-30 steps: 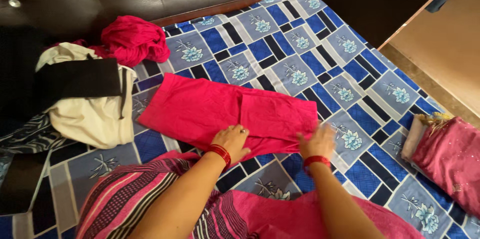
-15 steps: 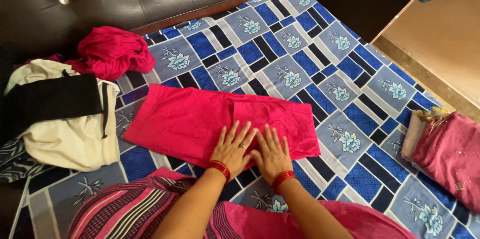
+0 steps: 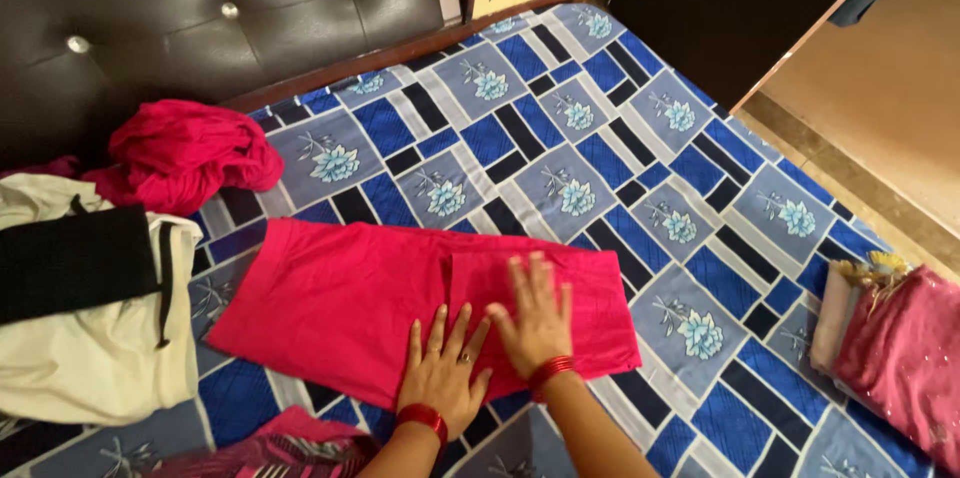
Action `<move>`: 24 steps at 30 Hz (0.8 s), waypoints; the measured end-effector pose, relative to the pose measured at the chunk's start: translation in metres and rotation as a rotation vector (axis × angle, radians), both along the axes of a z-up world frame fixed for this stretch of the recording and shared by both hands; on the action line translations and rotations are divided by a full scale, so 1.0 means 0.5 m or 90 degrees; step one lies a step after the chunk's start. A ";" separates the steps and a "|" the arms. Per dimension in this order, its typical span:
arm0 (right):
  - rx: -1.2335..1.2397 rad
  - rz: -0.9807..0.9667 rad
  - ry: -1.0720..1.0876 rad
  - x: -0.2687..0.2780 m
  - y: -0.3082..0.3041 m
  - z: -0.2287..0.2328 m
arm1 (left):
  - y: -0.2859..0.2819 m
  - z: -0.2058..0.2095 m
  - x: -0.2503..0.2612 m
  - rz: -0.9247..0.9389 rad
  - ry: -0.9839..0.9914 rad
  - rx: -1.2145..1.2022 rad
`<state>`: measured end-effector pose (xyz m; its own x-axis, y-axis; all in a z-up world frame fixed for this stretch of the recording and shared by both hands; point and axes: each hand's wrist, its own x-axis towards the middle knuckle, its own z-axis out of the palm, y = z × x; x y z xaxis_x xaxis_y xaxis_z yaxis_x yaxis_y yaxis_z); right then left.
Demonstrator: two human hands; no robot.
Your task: The person folds a bright pink long-sleeved garment on a patterned bedsheet. They smooth the fabric, fold the sleeves inward, fold the sides, and then fold the garment in half multiple times to create a compact rectangle.
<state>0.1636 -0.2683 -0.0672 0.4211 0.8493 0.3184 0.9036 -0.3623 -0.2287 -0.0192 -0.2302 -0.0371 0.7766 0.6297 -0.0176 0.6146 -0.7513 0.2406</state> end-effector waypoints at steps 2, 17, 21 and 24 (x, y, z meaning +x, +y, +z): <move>-0.095 0.076 0.061 -0.013 0.027 0.010 | 0.003 -0.005 -0.002 -0.007 -0.039 0.030; -0.164 -0.309 -0.011 0.159 -0.020 0.037 | 0.006 -0.045 -0.004 -0.020 -0.169 0.095; -0.121 0.047 -0.015 0.005 0.027 0.025 | 0.008 -0.034 -0.002 -0.017 -0.119 0.043; -0.257 0.083 0.010 -0.026 0.024 0.038 | 0.009 -0.028 -0.002 -0.012 -0.004 -0.035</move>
